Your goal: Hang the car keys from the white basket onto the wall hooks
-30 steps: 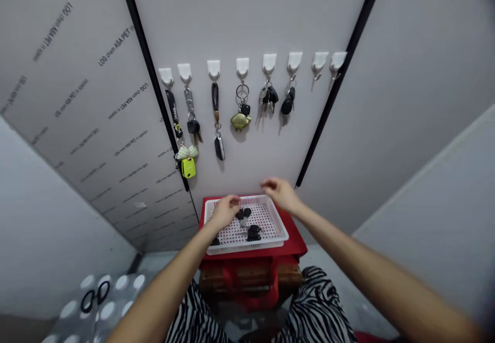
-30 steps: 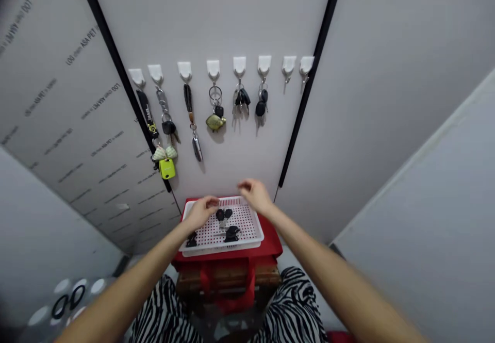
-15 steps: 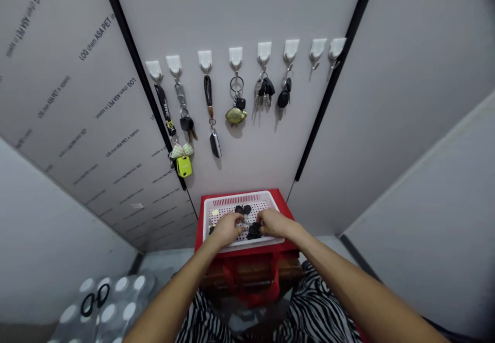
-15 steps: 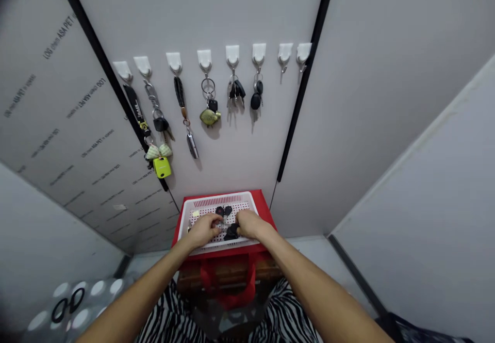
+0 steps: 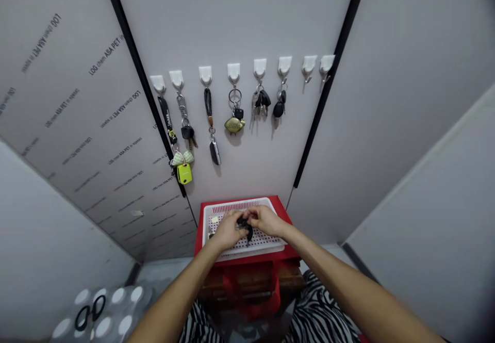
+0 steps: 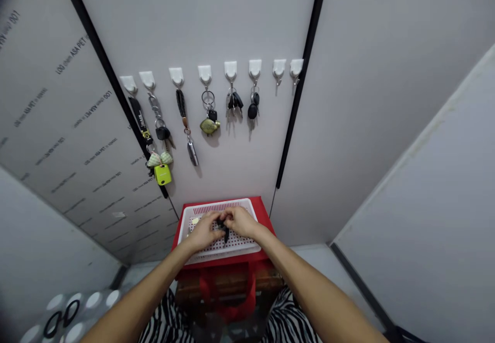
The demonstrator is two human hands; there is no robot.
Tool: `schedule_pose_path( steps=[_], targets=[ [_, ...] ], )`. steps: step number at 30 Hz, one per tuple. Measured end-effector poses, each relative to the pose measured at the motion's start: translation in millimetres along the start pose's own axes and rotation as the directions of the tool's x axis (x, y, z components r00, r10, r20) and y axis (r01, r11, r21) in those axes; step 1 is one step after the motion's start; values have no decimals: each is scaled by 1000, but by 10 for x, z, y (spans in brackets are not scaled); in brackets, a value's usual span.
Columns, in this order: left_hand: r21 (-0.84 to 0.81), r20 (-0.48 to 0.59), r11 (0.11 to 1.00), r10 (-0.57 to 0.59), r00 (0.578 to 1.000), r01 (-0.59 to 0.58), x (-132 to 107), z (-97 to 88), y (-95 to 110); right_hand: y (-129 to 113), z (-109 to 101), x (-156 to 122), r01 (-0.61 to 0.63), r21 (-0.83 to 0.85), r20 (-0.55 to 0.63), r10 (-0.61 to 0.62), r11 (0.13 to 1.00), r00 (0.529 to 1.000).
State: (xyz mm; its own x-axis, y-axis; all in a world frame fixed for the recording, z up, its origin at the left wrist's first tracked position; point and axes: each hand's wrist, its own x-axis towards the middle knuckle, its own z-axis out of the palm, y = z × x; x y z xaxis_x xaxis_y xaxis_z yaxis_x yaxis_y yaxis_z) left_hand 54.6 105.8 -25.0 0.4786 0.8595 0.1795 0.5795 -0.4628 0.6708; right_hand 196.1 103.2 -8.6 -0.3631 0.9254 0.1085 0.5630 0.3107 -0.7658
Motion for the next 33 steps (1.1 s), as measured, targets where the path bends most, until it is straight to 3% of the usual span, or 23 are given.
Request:
schedule_pose_path(
  steps=[4, 7, 13, 18, 21, 26, 30, 33],
  targets=[
    [-257, 143, 963, -40, 989, 76, 25, 58, -17, -86, -52, 32, 4, 72, -10, -3, 997, 1000],
    [-373, 180, 917, -74, 981, 138, 36, 84, -35, -60, -84, 39, -26, 63, -37, 28, 998, 999],
    [-405, 143, 906, -74, 987, 127, 85, 16, 73, -34, -251, 23, -125, 65, -97, 131, 990, 987],
    [-345, 19, 939, 14, 1000, -7, 330, -215, 480, -295, -704, 61, -59, 126, -248, 89, 990, 965],
    [-285, -117, 951, 92, 989, -122, 561, -455, 868, -575, -1104, 82, 13, 99, -429, 30, 995, 903],
    [-154, -285, 952, 214, 934, -265, 909, -842, 1590, -1035, -1763, 117, 137, 4, -688, -97, 991, 719],
    [-53, -349, 956, 251, 903, -287, 1102, -1016, 2037, -1227, -2164, 214, 223, -60, -791, -183, 973, 583],
    [-11, -353, 963, 249, 902, -271, 1223, -1073, 2223, -1265, -2371, 323, 238, -76, -827, -194, 968, 528]
  ],
)
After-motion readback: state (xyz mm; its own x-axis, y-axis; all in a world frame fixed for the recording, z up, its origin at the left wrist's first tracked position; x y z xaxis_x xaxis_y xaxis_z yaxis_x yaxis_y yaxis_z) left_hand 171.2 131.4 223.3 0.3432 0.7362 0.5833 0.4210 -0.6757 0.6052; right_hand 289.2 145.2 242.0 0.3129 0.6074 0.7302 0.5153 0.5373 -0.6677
